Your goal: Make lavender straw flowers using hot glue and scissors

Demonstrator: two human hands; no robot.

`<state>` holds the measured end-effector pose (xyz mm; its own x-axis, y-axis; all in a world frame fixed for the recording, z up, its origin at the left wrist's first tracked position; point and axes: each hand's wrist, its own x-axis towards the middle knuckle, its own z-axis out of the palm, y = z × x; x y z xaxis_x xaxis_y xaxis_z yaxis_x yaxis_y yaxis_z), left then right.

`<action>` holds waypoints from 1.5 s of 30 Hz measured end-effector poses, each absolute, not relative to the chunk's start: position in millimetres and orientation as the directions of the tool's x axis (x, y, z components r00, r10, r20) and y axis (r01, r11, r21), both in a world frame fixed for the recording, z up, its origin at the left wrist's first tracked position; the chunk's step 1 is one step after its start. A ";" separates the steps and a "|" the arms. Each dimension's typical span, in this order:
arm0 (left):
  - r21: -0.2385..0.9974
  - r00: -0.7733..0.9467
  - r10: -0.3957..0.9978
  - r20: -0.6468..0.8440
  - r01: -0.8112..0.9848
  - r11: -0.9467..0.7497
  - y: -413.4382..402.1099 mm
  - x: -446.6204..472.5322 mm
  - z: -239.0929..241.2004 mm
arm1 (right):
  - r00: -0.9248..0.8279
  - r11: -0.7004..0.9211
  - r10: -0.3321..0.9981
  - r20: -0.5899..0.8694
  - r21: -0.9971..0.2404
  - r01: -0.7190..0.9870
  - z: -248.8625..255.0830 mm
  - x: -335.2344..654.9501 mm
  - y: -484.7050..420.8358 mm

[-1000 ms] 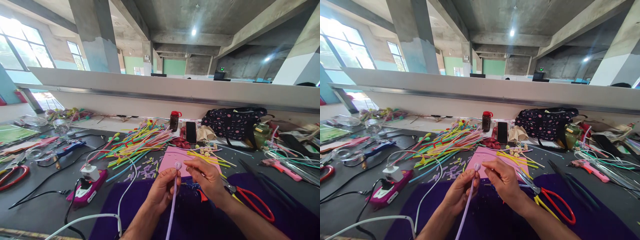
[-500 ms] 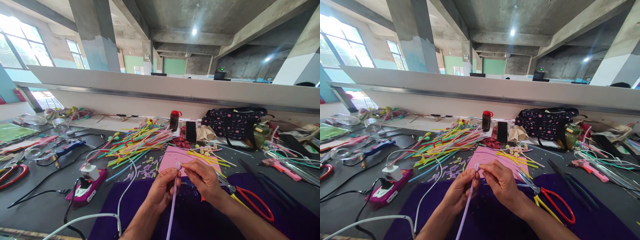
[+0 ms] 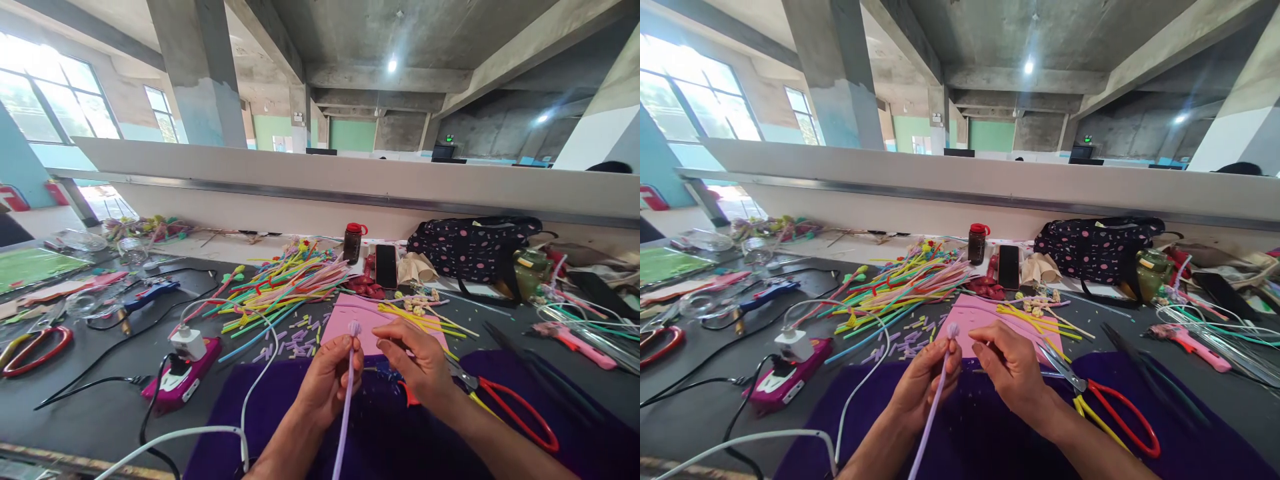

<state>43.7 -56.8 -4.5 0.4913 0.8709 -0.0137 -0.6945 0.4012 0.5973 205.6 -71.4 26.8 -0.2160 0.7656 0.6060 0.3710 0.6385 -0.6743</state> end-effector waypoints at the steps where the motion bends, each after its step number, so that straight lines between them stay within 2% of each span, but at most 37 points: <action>1: 0.595 0.492 0.870 -0.017 -0.694 0.405 -56.9 43.6 -4.1 | -0.224 0.645 0.761 0.609 -0.670 0.368 26.1 205.0 -71.0; 12: 0.628 0.448 0.894 0.009 -0.698 0.344 -54.2 41.5 -0.8 | -0.200 0.566 0.819 0.538 -0.694 0.445 29.1 212.0 -70.4; 18: 0.638 0.441 0.897 0.037 -0.701 0.318 -51.6 38.6 1.9 | -0.182 0.428 0.903 0.390 -0.767 0.478 24.8 226.5 -66.5; 22: 0.666 0.424 0.905 0.032 -0.684 0.297 -50.5 37.7 2.4 | -0.123 0.364 0.929 0.348 -0.806 0.467 19.9 236.9 -64.1; 27: 0.788 0.422 0.905 -0.055 -0.539 0.299 -55.7 42.6 2.1 | -0.060 0.407 0.906 0.419 -0.826 0.390 18.1 233.6 -70.4; 30: 0.876 0.347 0.938 -0.020 -0.446 0.183 -62.0 47.1 1.3 | -0.085 0.465 0.880 0.467 -0.811 0.356 16.5 224.2 -78.1; 33: 0.933 0.276 0.960 0.045 -0.355 0.058 -67.1 50.1 0.5 | -0.062 0.410 0.910 0.410 -0.868 0.281 15.6 217.1 -83.4; 37: 0.964 0.260 0.962 0.082 -0.265 -0.010 -70.3 52.4 1.4 | -0.021 0.307 0.951 0.308 -0.937 0.168 17.8 213.2 -85.5; 45: 0.975 0.268 0.959 0.092 -0.219 -0.032 -71.4 56.6 4.6 | -0.062 0.325 0.946 0.320 -0.939 0.113 23.1 209.6 -86.9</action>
<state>56.6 -71.4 4.6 0.2676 0.9591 0.0920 -0.2189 -0.0325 0.9752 209.6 -86.9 23.1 -0.0617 0.9455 0.3197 0.1134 0.3248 -0.9390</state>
